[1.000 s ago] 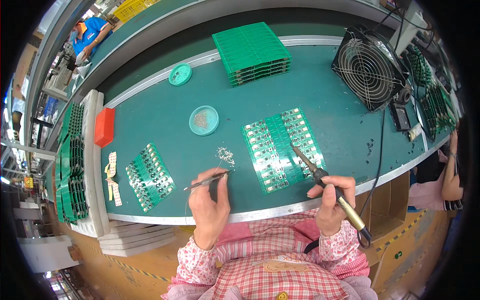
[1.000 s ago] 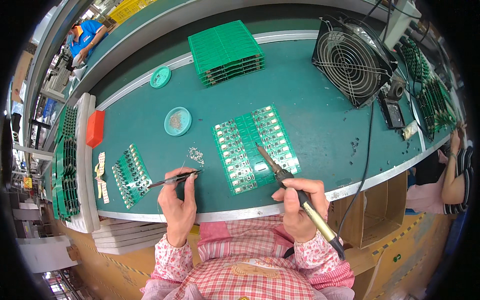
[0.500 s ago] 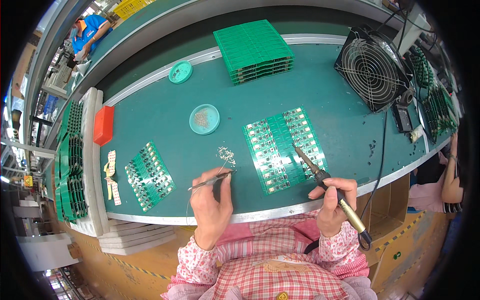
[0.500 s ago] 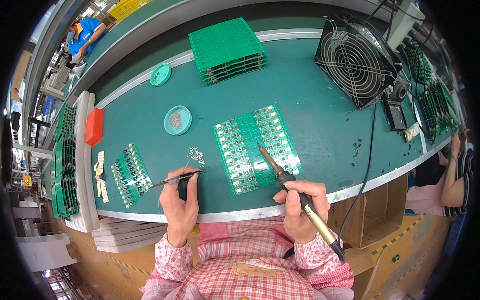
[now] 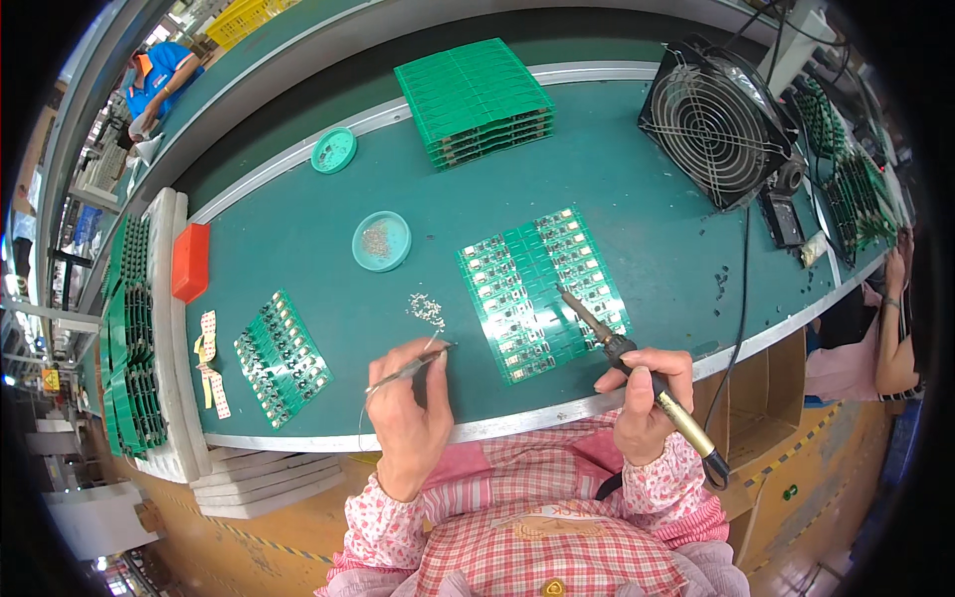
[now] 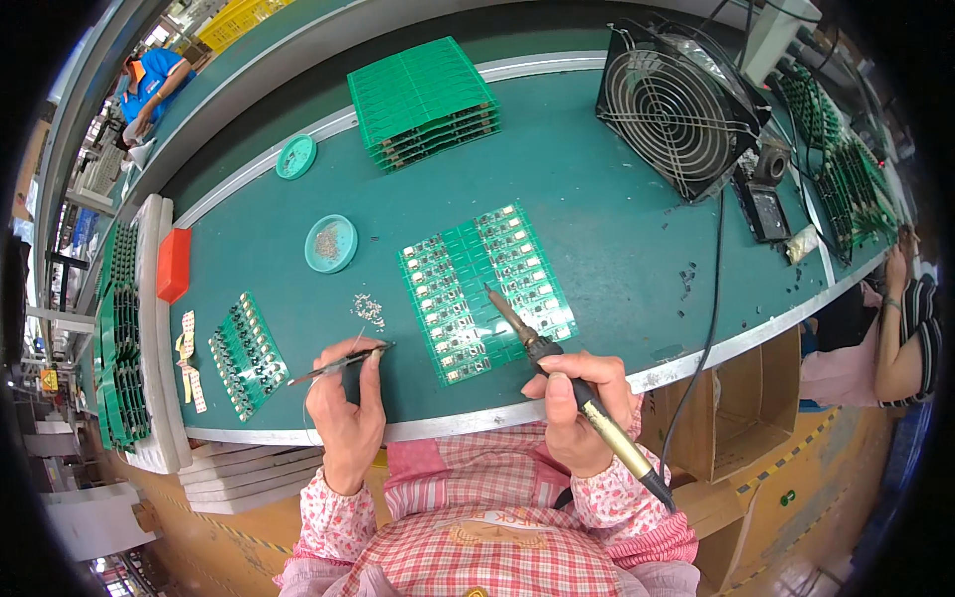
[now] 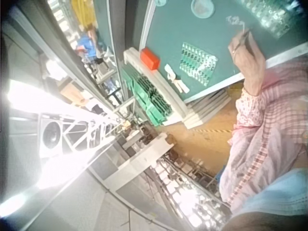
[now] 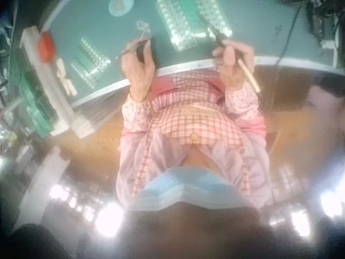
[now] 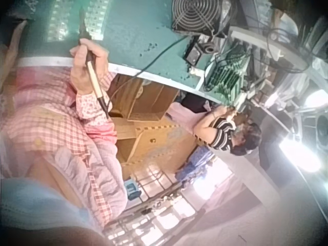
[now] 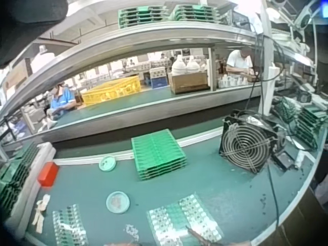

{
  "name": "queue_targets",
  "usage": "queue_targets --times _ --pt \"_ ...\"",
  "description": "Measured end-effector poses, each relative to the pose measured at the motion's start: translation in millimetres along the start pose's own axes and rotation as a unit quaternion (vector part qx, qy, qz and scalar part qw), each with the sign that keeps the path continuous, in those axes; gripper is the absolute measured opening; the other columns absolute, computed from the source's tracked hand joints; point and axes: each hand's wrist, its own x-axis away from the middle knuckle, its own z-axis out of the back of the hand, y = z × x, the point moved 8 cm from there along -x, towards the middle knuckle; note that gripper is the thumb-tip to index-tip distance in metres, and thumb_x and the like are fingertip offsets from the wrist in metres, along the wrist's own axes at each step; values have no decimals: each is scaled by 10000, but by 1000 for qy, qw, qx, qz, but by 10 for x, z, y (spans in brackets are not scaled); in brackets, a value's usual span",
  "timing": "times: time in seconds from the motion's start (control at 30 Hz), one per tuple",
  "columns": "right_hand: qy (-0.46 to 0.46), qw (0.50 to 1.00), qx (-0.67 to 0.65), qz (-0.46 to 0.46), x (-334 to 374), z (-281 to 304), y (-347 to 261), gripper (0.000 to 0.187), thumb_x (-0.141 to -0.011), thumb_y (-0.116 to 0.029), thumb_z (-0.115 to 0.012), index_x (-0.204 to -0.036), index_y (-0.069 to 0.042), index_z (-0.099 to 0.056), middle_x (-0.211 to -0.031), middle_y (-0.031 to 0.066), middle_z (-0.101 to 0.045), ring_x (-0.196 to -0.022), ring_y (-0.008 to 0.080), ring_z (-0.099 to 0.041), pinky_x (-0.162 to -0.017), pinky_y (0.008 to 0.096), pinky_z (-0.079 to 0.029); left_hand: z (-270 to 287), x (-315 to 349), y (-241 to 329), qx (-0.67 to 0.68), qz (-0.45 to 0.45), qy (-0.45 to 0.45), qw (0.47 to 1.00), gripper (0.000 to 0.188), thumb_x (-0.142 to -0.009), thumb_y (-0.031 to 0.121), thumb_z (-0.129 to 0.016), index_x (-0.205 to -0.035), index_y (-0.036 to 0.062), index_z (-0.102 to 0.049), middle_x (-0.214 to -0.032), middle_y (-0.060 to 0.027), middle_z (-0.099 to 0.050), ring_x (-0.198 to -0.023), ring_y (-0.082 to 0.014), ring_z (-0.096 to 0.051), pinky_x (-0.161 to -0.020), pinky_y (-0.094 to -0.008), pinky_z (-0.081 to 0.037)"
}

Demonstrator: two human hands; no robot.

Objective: The person places small electronic components onto a circuit board using tweezers and solders them in place with a soldering iron.

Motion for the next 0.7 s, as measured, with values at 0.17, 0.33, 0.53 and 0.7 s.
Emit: queue_targets --times 0.17,0.33,0.53,0.7 --pt "5 1000 -1 7 38 18 -33 150 -985 -150 -578 -1028 -8 -554 -734 92 -666 -612 152 -688 -528 252 -515 -143 97 184 100 6 -45 994 226 -814 -66 -695 -1020 24 -672 -1007 -113 -705 -885 -300 -651 -788 -368 -500" --pt "8 1000 11 8 51 34 -20 135 -977 -143 -585 -1018 -15 -565 -694 85 -660 -598 153 -685 -524 256 -505 -242 104 280 94 -15 -76 993 205 -837 -62 -680 -1024 20 -660 -996 -122 -702 -880 -287 -660 -777 -359 -518" --pt "0 1000 22 6 51 41 -22 122 -970 -135 -591 -1020 -25 -572 -683 79 -670 -592 146 -683 -533 254 -502 -259 94 354 55 -46 -78 994 188 -855 -55 -669 -1028 17 -654 -985 -126 -702 -865 -282 -658 -774 -356 -511" --pt "5 1000 17 5 46 35 -19 115 -966 -130 -594 -1022 -31 -574 -669 75 -670 -589 140 -681 -530 253 -498 -267 90 368 40 -46 -83 995 197 -842 -57 -675 -1022 22 -655 -988 -121 -702 -874 -290 -653 -773 -364 -507"
